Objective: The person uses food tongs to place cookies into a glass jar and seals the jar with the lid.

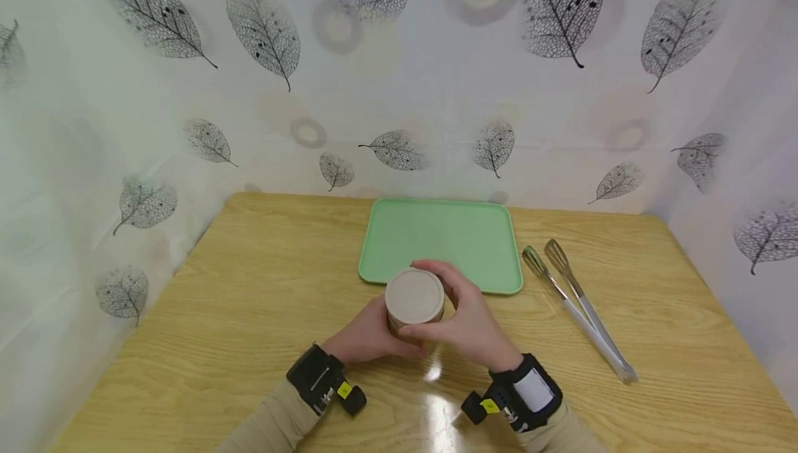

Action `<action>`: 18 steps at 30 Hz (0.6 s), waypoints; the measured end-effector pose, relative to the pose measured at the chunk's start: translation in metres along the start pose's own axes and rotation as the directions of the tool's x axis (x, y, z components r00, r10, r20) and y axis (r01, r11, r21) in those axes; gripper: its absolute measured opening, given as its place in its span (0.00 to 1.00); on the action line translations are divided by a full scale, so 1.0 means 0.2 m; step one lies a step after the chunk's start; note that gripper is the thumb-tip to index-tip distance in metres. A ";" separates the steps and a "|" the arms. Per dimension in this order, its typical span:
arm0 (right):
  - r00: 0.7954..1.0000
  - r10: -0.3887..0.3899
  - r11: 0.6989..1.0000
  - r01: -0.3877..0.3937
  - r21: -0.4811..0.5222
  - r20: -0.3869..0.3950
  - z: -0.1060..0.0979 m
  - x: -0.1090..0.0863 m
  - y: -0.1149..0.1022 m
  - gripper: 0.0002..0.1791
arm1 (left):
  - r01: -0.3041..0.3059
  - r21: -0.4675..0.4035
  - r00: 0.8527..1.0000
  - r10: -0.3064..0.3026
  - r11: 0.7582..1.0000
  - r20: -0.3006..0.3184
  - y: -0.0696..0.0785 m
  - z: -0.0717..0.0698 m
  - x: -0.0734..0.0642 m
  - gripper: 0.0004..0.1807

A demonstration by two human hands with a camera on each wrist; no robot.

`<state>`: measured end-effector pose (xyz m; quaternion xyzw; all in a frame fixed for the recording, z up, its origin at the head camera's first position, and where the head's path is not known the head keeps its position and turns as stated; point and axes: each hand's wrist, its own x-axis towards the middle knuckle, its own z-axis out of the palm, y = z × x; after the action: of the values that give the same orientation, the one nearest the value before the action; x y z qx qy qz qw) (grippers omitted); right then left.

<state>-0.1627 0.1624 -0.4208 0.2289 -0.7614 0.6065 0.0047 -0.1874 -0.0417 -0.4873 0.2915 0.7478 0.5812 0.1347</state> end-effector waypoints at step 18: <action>0.995 -0.063 0.996 0.067 -0.062 0.078 -0.03 0.02 0.05 0.48 | 0.015 0.000 1.000 -0.015 1.000 0.002 0.01 -0.01 0.00 0.51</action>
<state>-0.1704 0.1686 -0.4270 0.2762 -0.7723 0.5721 0.0028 -0.1881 -0.0427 -0.4855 0.2865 0.7499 0.5796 0.1398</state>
